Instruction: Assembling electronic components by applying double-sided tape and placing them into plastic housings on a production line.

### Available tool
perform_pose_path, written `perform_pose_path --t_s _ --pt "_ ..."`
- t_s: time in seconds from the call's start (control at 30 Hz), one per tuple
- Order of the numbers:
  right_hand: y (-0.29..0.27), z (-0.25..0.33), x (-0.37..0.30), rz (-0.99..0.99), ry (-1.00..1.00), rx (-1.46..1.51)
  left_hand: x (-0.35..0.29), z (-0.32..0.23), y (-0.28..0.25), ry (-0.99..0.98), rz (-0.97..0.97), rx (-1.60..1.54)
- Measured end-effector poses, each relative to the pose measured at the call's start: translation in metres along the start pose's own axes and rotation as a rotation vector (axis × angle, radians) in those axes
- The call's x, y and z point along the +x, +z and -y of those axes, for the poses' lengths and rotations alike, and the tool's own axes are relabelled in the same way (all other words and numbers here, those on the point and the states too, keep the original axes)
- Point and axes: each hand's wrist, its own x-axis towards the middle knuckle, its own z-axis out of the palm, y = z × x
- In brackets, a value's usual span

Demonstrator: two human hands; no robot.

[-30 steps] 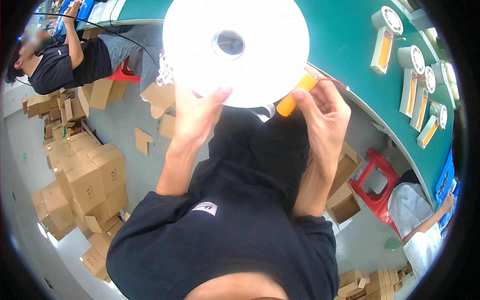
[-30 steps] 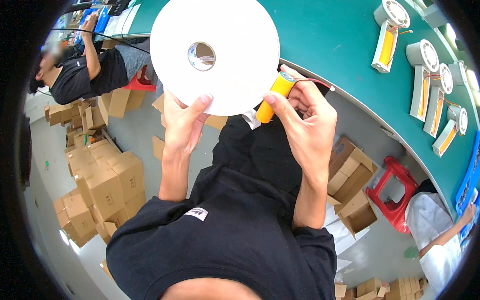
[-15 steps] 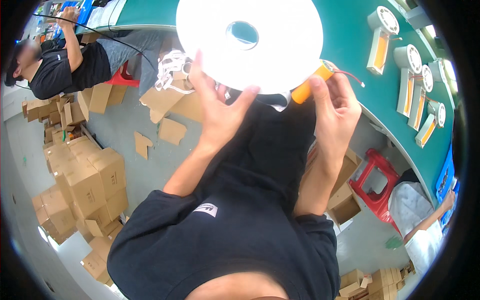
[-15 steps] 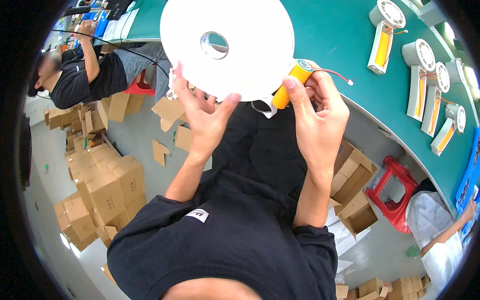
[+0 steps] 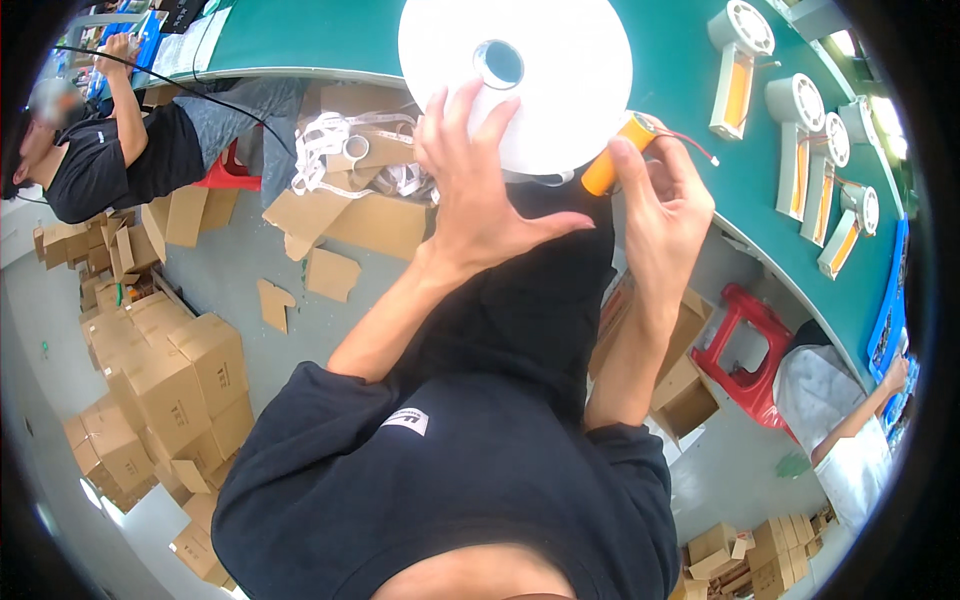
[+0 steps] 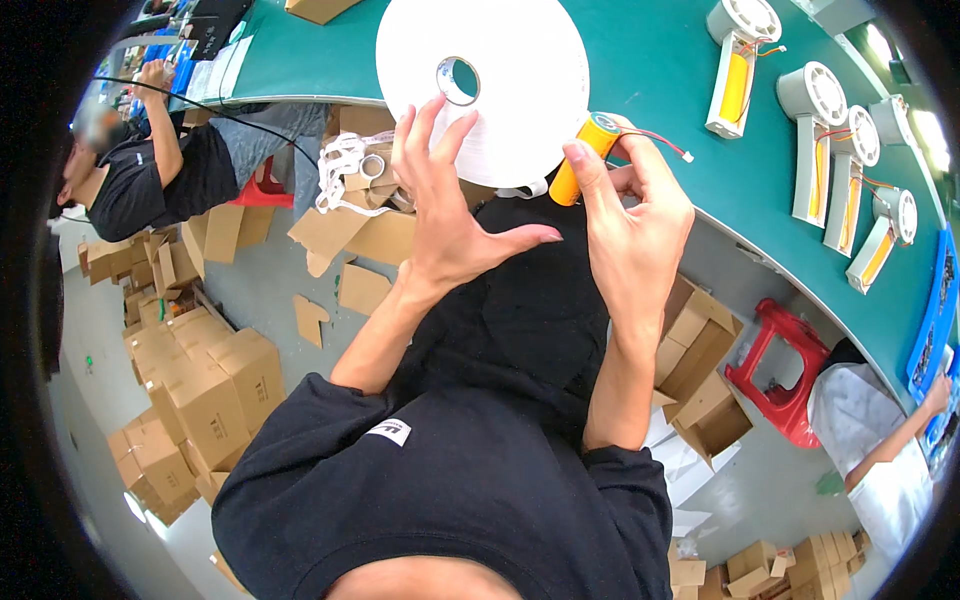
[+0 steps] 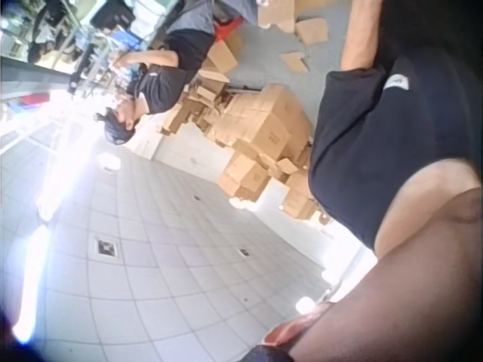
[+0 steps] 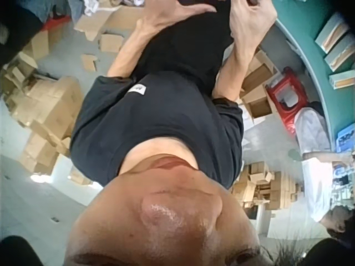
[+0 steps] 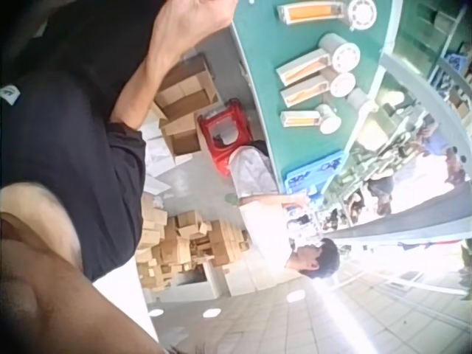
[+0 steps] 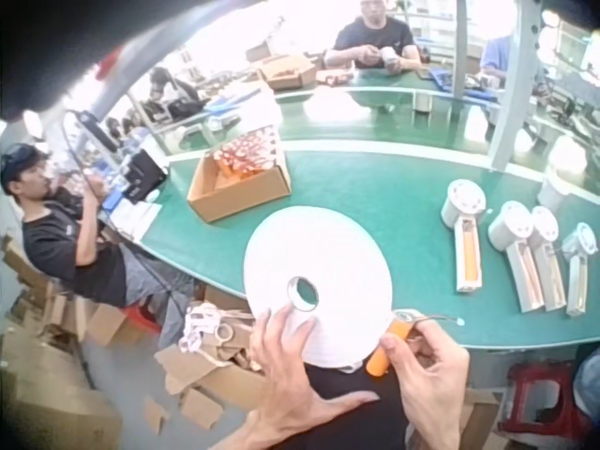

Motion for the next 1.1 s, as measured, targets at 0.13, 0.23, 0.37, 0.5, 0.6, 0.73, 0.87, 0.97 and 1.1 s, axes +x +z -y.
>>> perform_pose_path --t_s 0.13,0.23,0.37,0.5,0.6,0.73,0.87,0.97,1.1 --pt "0.0 0.006 0.0 -0.005 -0.019 -0.03 0.004 0.002 0.006 0.001 -0.01 0.077" --pt "-0.001 0.007 0.0 -0.004 -0.016 -0.043 0.01 0.01 0.009 0.028 -0.042 0.104" --pt "-0.001 0.01 0.003 -0.003 -0.005 -0.064 0.014 0.014 -0.001 0.06 0.028 0.147" --pt "-0.001 0.009 0.005 0.003 0.002 -0.049 0.013 0.016 -0.008 0.072 0.067 0.089" --pt "-0.002 0.011 0.003 -0.003 0.021 -0.042 0.01 0.014 -0.019 0.112 0.116 0.106" --pt "0.002 0.014 -0.002 -0.046 0.044 0.06 0.006 0.008 -0.033 0.152 0.129 0.165" --pt "0.019 0.019 -0.012 -0.276 -0.075 0.209 0.0 -0.002 -0.029 0.093 0.02 0.154" --pt "0.035 0.012 -0.018 -0.395 -0.145 0.389 -0.003 -0.018 -0.024 0.008 -0.081 0.117" --pt "0.043 0.009 -0.029 -0.443 -0.158 0.68 -0.006 -0.021 -0.02 -0.062 -0.18 0.101"
